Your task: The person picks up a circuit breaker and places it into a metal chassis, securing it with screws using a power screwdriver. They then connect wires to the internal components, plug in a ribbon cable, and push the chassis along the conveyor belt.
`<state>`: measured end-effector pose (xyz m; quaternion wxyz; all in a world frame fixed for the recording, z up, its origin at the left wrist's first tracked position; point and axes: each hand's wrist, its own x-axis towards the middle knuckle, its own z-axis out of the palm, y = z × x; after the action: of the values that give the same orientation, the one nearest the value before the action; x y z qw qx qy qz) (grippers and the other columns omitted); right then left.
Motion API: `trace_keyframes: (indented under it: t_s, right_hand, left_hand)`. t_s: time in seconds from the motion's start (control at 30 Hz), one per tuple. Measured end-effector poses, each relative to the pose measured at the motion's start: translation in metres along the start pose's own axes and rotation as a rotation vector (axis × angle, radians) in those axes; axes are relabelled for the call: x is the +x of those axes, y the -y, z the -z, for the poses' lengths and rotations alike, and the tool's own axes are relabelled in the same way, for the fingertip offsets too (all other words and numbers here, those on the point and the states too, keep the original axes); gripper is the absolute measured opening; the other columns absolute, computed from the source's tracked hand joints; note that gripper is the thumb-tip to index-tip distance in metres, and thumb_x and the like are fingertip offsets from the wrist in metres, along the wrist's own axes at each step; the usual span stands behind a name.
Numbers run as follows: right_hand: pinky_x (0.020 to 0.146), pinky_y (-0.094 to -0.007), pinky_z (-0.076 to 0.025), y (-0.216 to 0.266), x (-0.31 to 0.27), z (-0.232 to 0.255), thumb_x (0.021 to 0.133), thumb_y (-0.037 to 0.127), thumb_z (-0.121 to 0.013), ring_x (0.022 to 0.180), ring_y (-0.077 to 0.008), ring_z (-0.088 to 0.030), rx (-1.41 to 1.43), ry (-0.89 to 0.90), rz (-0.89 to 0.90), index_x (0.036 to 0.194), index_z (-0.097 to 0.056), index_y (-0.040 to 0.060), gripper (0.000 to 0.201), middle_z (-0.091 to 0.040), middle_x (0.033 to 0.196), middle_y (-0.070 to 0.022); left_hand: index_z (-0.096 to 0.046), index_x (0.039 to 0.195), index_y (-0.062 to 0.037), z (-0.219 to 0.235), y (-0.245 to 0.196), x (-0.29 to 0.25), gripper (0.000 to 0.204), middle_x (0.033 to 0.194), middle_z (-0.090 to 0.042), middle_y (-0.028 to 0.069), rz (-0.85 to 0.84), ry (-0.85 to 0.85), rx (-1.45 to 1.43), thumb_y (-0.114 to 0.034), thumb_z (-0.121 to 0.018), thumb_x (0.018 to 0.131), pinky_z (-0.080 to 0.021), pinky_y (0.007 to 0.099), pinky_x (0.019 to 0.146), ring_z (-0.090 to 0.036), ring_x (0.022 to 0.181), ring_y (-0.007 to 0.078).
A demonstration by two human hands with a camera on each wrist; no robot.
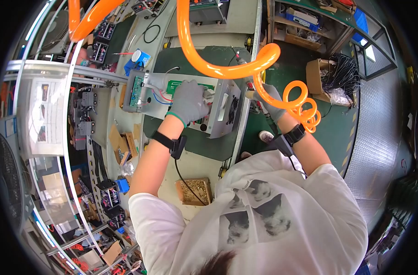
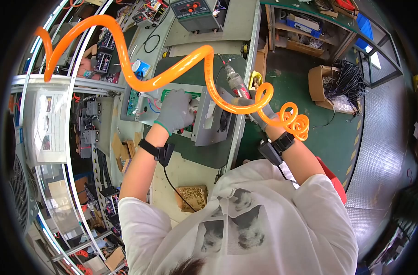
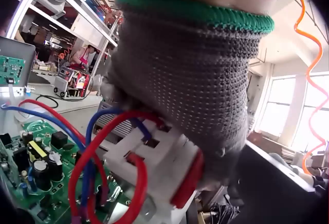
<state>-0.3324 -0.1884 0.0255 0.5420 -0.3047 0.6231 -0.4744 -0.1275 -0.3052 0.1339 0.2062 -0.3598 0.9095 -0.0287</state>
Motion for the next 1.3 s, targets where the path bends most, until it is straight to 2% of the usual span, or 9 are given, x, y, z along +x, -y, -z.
trace_keyframes:
  t_s: [0.2,0.33,0.37,0.43,0.7,0.83,1.0,1.2,1.3]
  right_hand:
    - [0.056,-0.0215,-0.042,0.002,-0.006,0.019,0.077,0.023,-0.074,0.065,-0.0054,-0.053,0.028,0.068,-0.077,0.101,-0.062,-0.0037,0.038,-0.060,0.080,-0.0007]
    - [0.046,-0.0223,-0.041,-0.018,0.008,0.007,0.077,0.025,-0.074,0.057,-0.0080,-0.055,0.212,0.128,0.097,0.098,-0.061,0.0012,0.035,-0.059,0.077,-0.0010]
    - [0.047,-0.0213,-0.042,-0.021,0.012,0.008,0.076,0.027,-0.073,0.061,-0.0086,-0.055,0.259,0.196,-0.052,0.099,-0.060,0.0026,0.036,-0.057,0.076,-0.0007]
    - [0.047,-0.0208,-0.043,-0.010,0.016,-0.005,0.076,0.028,-0.072,0.060,-0.0087,-0.055,0.142,0.133,0.004,0.100,-0.058,0.0028,0.037,-0.057,0.074,-0.0005]
    - [0.045,-0.0223,-0.050,0.028,0.023,-0.037,0.083,0.025,-0.069,0.054,-0.0086,-0.054,0.339,0.116,-0.057,0.096,-0.060,0.0054,0.025,-0.057,0.073,-0.0008]
    - [0.044,-0.0225,-0.049,0.017,0.028,-0.037,0.083,0.026,-0.069,0.054,-0.0089,-0.055,0.295,0.160,-0.090,0.099,-0.058,0.0054,0.028,-0.058,0.074,-0.0015]
    - [0.043,-0.0229,-0.047,0.028,0.026,-0.035,0.084,0.030,-0.068,0.054,-0.0101,-0.056,0.276,0.159,-0.092,0.098,-0.056,0.0022,0.033,-0.058,0.070,-0.0033]
    - [0.045,-0.0240,-0.046,0.030,0.029,-0.038,0.079,0.034,-0.072,0.054,-0.0101,-0.056,0.184,0.068,-0.140,0.095,-0.056,0.0002,0.041,-0.057,0.068,-0.0031]
    - [0.046,-0.0235,-0.046,0.031,0.027,-0.036,0.078,0.036,-0.073,0.054,-0.0098,-0.056,0.210,0.105,-0.125,0.096,-0.056,-0.0005,0.044,-0.057,0.070,-0.0025]
  left_hand:
    - [-0.053,0.084,-0.0018,-0.032,0.012,-0.030,0.036,0.078,-0.043,0.0162,-0.210,-0.499,-0.483,-0.019,-0.067,0.056,-0.038,0.0420,0.068,-0.043,0.077,0.0331]
    - [-0.052,0.090,-0.0016,-0.045,0.007,-0.034,0.042,0.085,-0.044,0.0174,-0.169,-0.593,-0.460,-0.017,-0.071,0.057,-0.038,0.0414,0.068,-0.044,0.080,0.0338]
    - [-0.052,0.090,-0.0016,-0.044,0.004,-0.035,0.042,0.085,-0.044,0.0174,-0.161,-0.588,-0.458,-0.017,-0.071,0.057,-0.038,0.0414,0.068,-0.044,0.080,0.0338]
    - [-0.051,0.085,-0.0020,-0.043,-0.001,-0.036,0.040,0.087,-0.043,0.0184,-0.046,-0.499,-0.457,-0.023,-0.073,0.059,-0.039,0.0433,0.074,-0.044,0.084,0.0355]
    - [-0.052,0.098,-0.0016,-0.105,-0.019,-0.047,0.048,0.093,-0.047,0.0198,0.118,-0.745,-0.469,-0.026,-0.072,0.062,-0.039,0.0443,0.077,-0.045,0.089,0.0377]
    - [-0.051,0.099,0.0002,-0.111,-0.025,-0.035,0.045,0.091,-0.047,0.0194,0.141,-0.787,-0.581,-0.022,-0.070,0.064,-0.038,0.0432,0.078,-0.044,0.089,0.0377]
    - [-0.051,0.099,0.0017,-0.096,-0.023,-0.044,0.045,0.095,-0.045,0.0205,0.107,-0.654,-0.561,0.002,-0.065,0.057,-0.040,0.0433,0.077,-0.045,0.089,0.0386]
    - [-0.049,0.103,0.0033,-0.077,-0.016,-0.037,0.047,0.097,-0.046,0.0227,0.066,-0.448,-0.641,0.003,-0.067,0.060,-0.045,0.0417,0.079,-0.048,0.092,0.0413]
    - [-0.048,0.105,0.0031,-0.080,-0.014,-0.030,0.049,0.099,-0.047,0.0227,0.022,-0.521,-0.645,-0.003,-0.071,0.062,-0.046,0.0416,0.081,-0.049,0.093,0.0405]
